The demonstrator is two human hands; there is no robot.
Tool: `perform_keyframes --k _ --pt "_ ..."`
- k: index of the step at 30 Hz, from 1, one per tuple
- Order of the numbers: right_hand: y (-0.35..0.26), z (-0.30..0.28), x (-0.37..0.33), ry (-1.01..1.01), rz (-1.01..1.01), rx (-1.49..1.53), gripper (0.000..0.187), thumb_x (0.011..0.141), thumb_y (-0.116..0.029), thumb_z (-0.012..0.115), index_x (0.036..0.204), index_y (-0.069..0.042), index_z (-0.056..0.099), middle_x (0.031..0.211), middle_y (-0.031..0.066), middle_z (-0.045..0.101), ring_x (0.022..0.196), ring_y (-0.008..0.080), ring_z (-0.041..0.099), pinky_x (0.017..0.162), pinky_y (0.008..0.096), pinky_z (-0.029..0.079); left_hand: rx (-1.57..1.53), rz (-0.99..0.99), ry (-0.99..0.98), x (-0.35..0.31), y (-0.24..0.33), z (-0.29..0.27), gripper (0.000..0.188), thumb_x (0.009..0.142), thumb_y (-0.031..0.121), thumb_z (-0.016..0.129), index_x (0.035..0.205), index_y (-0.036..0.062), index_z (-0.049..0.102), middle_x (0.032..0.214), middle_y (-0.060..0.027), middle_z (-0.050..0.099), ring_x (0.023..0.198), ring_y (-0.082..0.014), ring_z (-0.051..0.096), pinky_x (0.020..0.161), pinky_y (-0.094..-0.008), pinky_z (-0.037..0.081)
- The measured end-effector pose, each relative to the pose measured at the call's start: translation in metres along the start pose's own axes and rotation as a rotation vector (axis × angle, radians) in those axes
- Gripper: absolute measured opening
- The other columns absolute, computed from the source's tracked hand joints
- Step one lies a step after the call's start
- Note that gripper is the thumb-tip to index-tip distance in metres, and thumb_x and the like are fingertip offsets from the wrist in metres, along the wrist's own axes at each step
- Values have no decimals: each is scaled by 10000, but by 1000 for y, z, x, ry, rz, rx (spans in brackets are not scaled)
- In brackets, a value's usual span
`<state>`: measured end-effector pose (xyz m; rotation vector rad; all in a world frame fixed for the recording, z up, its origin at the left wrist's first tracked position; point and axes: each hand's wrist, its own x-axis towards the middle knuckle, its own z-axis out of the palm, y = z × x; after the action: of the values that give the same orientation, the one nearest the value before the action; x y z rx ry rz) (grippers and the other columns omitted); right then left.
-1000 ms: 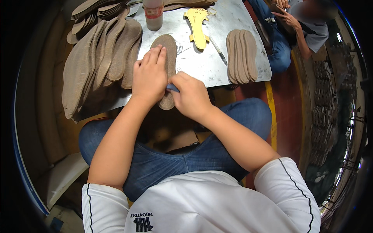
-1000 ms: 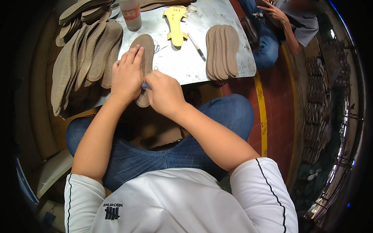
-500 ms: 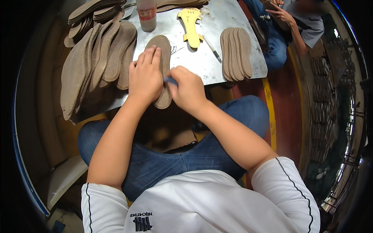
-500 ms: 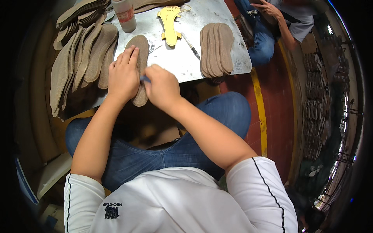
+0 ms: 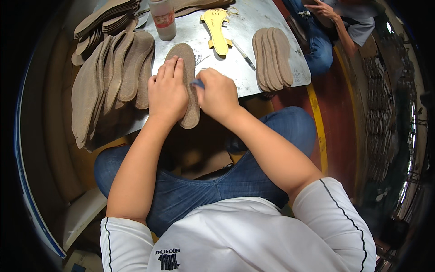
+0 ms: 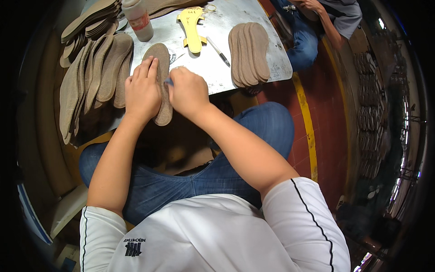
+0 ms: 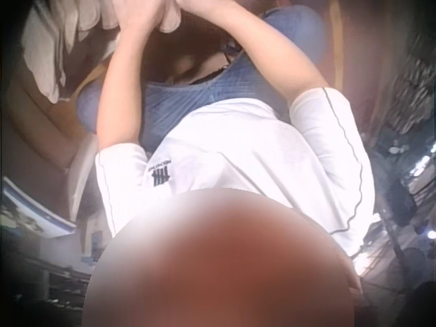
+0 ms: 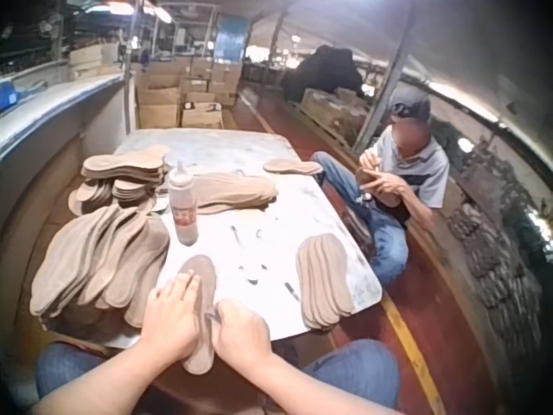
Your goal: The person uses a marker to write on a yellow shoe insole template, then applies liquid from a bottle onto a cloth and wipes the surface of a brown shoe insole. The person repeats the wiping on another insole and places the template on top of a finished insole.
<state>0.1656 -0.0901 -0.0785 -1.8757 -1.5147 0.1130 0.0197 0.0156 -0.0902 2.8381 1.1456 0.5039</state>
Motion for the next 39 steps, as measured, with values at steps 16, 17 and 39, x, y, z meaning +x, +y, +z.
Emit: perform_keyframes --k 16,17,39 --pt "3 -62 -36 13 434 481 200 1088 -186 803 1125 9 777 936 183 840 836 284 830 806 416 642 -194 -116 -44 13 6 -8 652 1125 365 745 1649 2 611 1726 -194 603 1600 -412 534 1321 -557 424" --pt "3 -62 -35 -5 471 550 203 1088 -190 803 1129 8 777 942 183 840 843 284 831 808 415 642 -225 -119 13 14 8 -7 708 1111 413 785 1653 -4 600 1725 -216 596 1601 -436 524 1335 -561 409" --pt "-4 -78 -40 -93 443 1029 205 1141 -195 793 1190 2 764 986 40 795 873 92 678 821 310 586 -1934 -656 -60 -15 43 -41 1080 1008 -5 914 1822 -80 208 1696 -265 563 1502 -308 621 1321 -457 478"
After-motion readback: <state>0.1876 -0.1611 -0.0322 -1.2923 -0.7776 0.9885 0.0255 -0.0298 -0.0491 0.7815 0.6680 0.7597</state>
